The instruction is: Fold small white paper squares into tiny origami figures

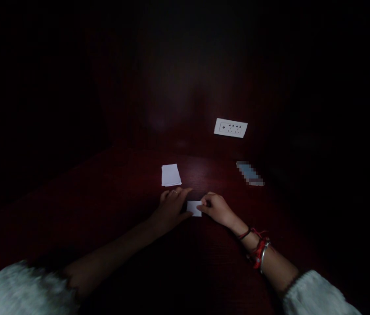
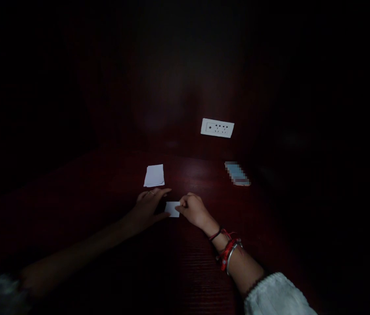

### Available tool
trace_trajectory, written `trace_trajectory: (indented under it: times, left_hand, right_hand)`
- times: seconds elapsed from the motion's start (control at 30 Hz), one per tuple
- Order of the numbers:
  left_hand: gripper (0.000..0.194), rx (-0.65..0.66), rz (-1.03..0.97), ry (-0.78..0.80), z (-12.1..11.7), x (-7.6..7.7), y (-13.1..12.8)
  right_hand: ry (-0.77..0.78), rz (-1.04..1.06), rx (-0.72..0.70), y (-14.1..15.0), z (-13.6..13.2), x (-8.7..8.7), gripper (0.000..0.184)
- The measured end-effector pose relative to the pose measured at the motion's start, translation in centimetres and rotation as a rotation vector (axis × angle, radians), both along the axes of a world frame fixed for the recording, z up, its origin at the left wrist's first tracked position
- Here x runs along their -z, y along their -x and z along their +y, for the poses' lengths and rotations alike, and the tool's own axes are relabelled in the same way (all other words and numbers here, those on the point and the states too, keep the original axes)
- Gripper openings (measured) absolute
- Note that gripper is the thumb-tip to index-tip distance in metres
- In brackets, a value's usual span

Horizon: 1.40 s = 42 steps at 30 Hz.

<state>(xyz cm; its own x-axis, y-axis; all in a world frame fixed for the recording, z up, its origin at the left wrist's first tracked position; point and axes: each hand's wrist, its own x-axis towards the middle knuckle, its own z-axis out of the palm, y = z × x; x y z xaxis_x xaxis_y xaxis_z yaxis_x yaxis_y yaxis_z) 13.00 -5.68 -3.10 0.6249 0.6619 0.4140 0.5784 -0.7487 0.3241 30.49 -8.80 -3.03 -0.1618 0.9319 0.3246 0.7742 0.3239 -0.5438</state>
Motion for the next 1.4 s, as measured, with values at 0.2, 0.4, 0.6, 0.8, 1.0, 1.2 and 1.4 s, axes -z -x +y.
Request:
trace_trajectory:
  times: [0.2,0.4,0.6,0.8,1.0,1.2,1.4]
  left_hand:
    - [0.013,0.139,0.148,-0.088,-0.2,-0.6,0.1]
    - [0.019,0.228,0.214,-0.109,0.2,-0.7,0.8]
    - [0.023,0.276,0.273,-0.140,0.9,-0.3,1.6]
    - [0.025,0.285,0.262,-0.127,0.4,-0.8,1.8]
    - [0.028,0.301,0.288,-0.144,0.5,-0.9,1.9]
    - [0.027,0.313,0.334,-0.224,0.6,-0.9,1.9]
    - [0.027,0.325,0.315,-0.242,0.3,-1.5,2.1]
  right_hand:
    - [-0.092,-0.085,-0.022,-0.1,-0.4,-0.4,0.022]
    - [-0.096,-0.249,-0.243,-0.5,-0.7,-1.2,0.014]
    - [-0.112,-0.329,-0.343,-0.8,-0.8,-1.5,0.021]
    - [-0.088,-0.362,-0.355,-0.8,-1.4,-2.3,0.025]
    - [-0.064,-0.397,-0.333,-0.6,-1.5,-2.6,0.032]
    - [-0.066,-0.450,-0.320,-0.5,-1.8,-3.0,0.035]
    - [-0.048,-0.431,-0.315,-0.4,-1.7,-2.9,0.036]
